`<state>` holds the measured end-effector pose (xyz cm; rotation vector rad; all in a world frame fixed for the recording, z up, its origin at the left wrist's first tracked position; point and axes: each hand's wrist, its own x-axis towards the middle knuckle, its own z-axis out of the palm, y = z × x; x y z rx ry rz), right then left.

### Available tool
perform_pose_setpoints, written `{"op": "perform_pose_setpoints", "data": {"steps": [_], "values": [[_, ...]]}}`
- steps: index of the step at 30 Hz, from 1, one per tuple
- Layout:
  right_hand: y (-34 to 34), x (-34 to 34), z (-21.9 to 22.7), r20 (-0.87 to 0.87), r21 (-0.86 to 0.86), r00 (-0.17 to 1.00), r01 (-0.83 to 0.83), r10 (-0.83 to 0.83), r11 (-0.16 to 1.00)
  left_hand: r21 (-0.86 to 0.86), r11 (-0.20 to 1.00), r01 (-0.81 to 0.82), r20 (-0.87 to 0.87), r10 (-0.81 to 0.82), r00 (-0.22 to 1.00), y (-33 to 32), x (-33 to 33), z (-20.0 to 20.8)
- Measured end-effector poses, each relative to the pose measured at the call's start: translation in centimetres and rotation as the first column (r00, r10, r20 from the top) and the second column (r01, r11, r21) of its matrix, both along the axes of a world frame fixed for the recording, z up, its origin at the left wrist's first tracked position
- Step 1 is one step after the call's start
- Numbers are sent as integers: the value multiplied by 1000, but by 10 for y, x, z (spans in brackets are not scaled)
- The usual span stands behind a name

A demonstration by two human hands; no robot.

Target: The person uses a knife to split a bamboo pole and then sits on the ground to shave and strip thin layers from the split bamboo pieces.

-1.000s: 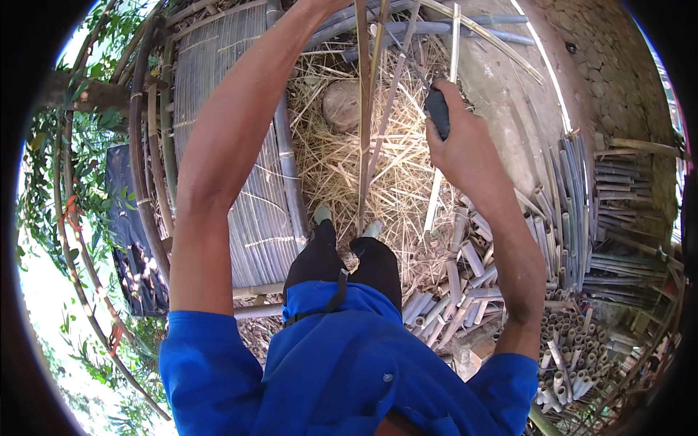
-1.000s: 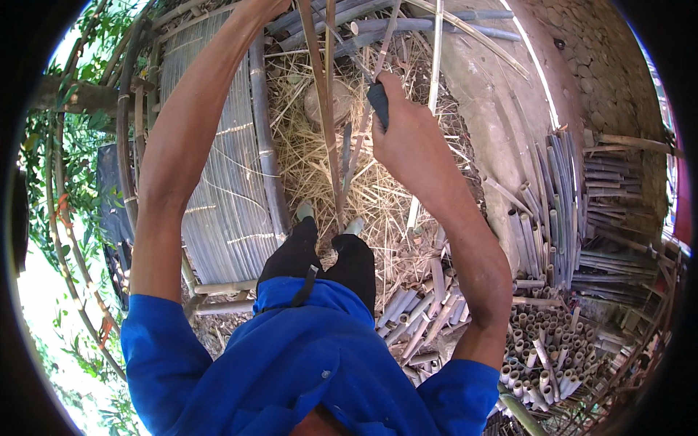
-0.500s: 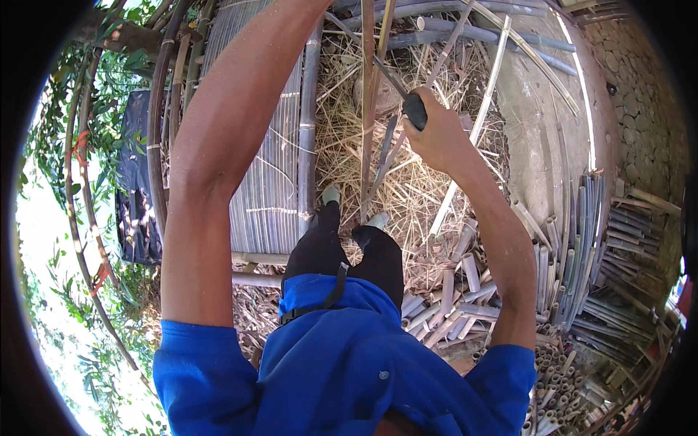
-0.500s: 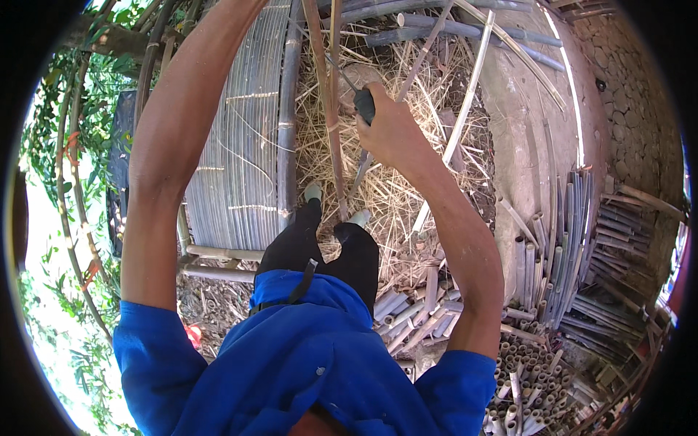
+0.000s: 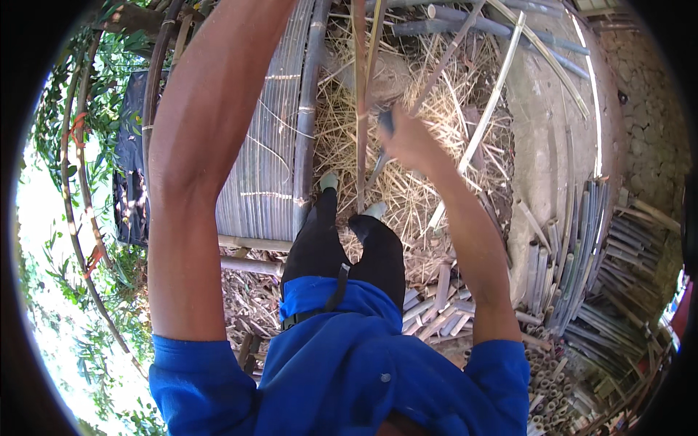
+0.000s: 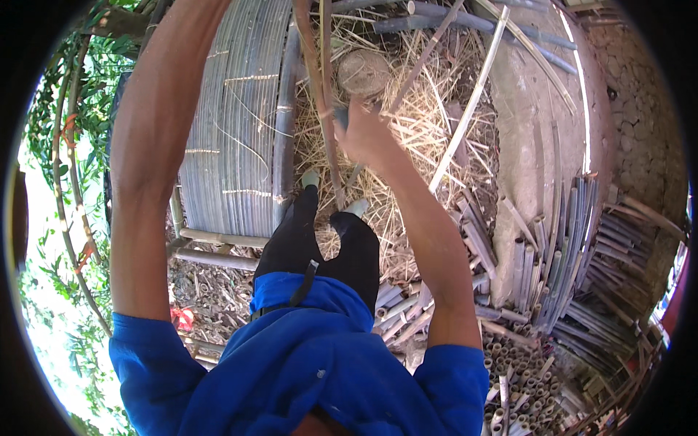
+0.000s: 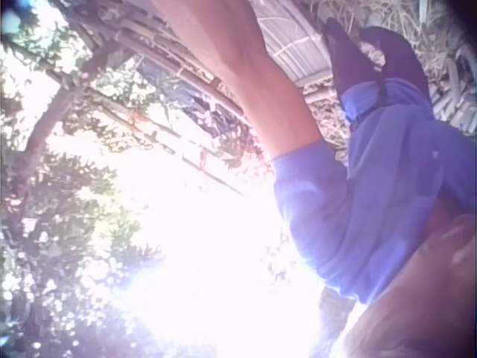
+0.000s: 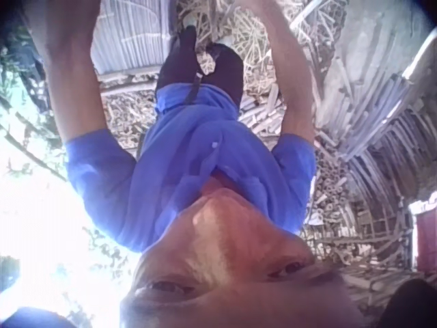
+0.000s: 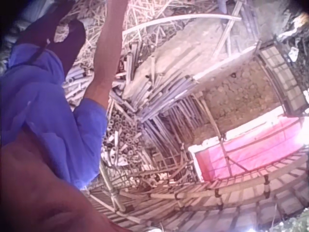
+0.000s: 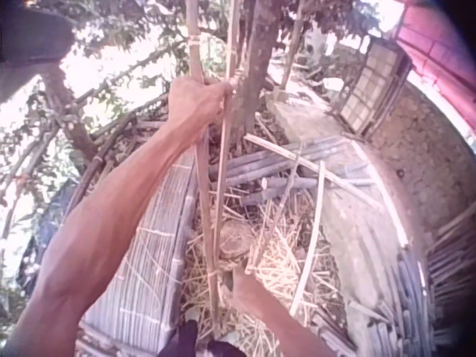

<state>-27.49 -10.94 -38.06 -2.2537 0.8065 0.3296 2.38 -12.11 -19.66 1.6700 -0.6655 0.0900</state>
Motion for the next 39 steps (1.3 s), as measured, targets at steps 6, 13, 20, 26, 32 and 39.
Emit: {"op": "perform_pose_setpoints", "data": {"steps": [6,13,20,26,32,39], "values": [[4,-42,-80,-226,650,967,241,-119,721,32,999,22,-246,-14,969,18,8,-20],[-14,-35,-113,-137,721,941,309,-309,620,325,846,422,-349,-308,885,71,-94,-224],[-20,-32,-139,-14,274,988,153,-155,950,334,861,384,-440,-218,871,38,-110,-279],[-20,-29,-146,78,263,986,120,-145,957,31,950,310,-540,-245,805,27,-112,-312],[9,-114,-254,-150,342,983,150,-103,928,-43,958,285,-569,-258,781,11,-102,-335],[14,-90,-234,-201,313,972,182,-122,932,69,954,291,-360,-249,899,13,-80,-350]]}}
